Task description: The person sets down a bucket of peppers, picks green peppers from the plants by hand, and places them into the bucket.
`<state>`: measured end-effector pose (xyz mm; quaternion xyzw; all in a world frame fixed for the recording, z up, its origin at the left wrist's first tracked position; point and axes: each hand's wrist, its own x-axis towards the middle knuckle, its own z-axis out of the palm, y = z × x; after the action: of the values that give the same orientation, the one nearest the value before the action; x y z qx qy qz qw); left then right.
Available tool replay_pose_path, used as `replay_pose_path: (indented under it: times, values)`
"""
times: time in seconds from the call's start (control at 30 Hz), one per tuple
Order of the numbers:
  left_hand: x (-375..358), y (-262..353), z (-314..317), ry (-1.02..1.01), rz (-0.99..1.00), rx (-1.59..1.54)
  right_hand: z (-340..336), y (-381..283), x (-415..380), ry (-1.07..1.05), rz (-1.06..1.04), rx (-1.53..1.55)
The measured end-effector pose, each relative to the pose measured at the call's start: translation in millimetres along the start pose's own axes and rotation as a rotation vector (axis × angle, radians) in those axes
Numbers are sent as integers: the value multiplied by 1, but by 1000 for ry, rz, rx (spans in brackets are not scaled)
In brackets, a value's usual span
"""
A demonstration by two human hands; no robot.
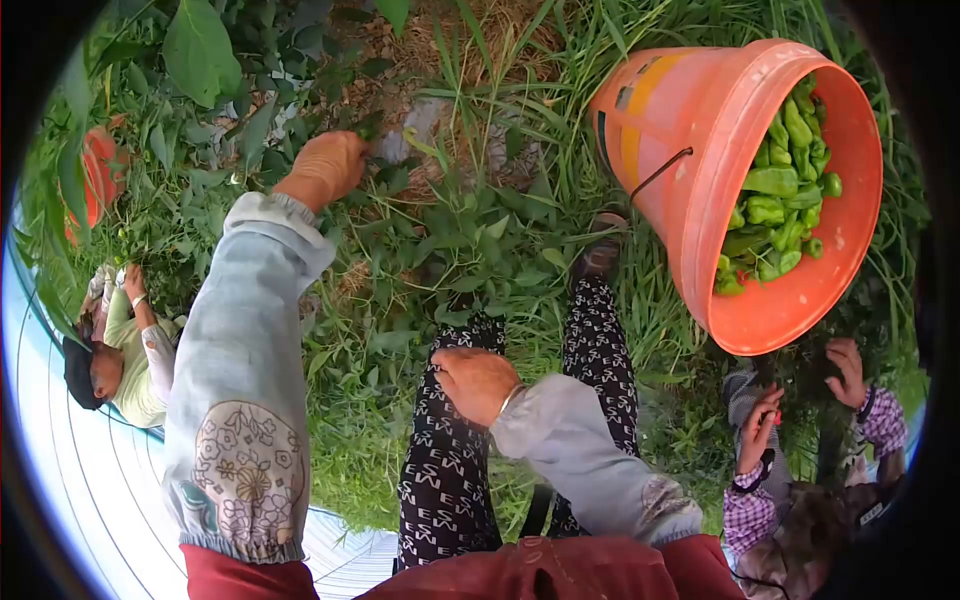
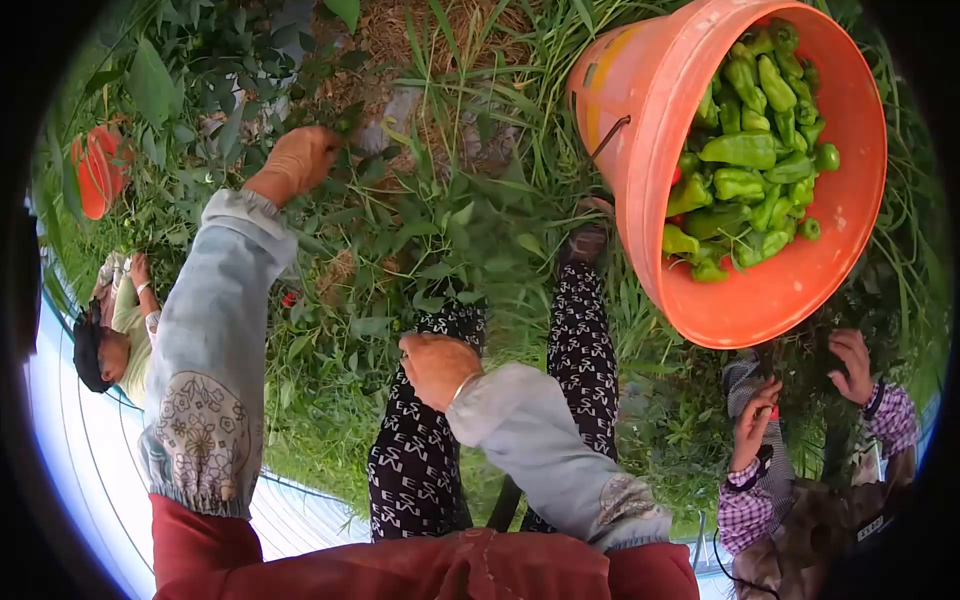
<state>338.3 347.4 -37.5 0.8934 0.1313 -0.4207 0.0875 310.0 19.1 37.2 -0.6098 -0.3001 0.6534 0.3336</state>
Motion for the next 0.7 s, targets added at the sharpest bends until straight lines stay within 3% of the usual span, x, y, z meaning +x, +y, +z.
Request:
replay_pose_path:
  times: [0.03, 0.13, 0.2, 0.23, 0.3, 0.37, 0.5, 0.57, 0.7]
  values:
    - [-8, -18, 12, -168, 14, 97, 3, -3, 9, 5, -13, 6]
    - [-51, -31, 27, -155, 18, 11, 9, -3, 25, 9, -40, 40]
    - [-75, -36, 39, 105, 78, -62, 16, -3, 30, -117, 52, -5]
    - [-79, -35, 43, 102, 74, -61, 18, -7, 30, -121, 50, -3]
    - [-72, -30, 48, 88, 34, -59, 16, -16, 36, -128, -74, -44]
    - [-52, -22, 40, -18, -5, 74, 11, -25, 41, -181, -56, -19]
    - [-12, -1, 37, 71, 177, 354, 13, -28, 45, -20, -135, -17]
    - [4, 6, 41, -219, 34, 209, 8, -32, 48, -60, -124, 14]
    - [35, -7, 46, -307, -72, 294, 19, -33, 48, -77, -155, -33]
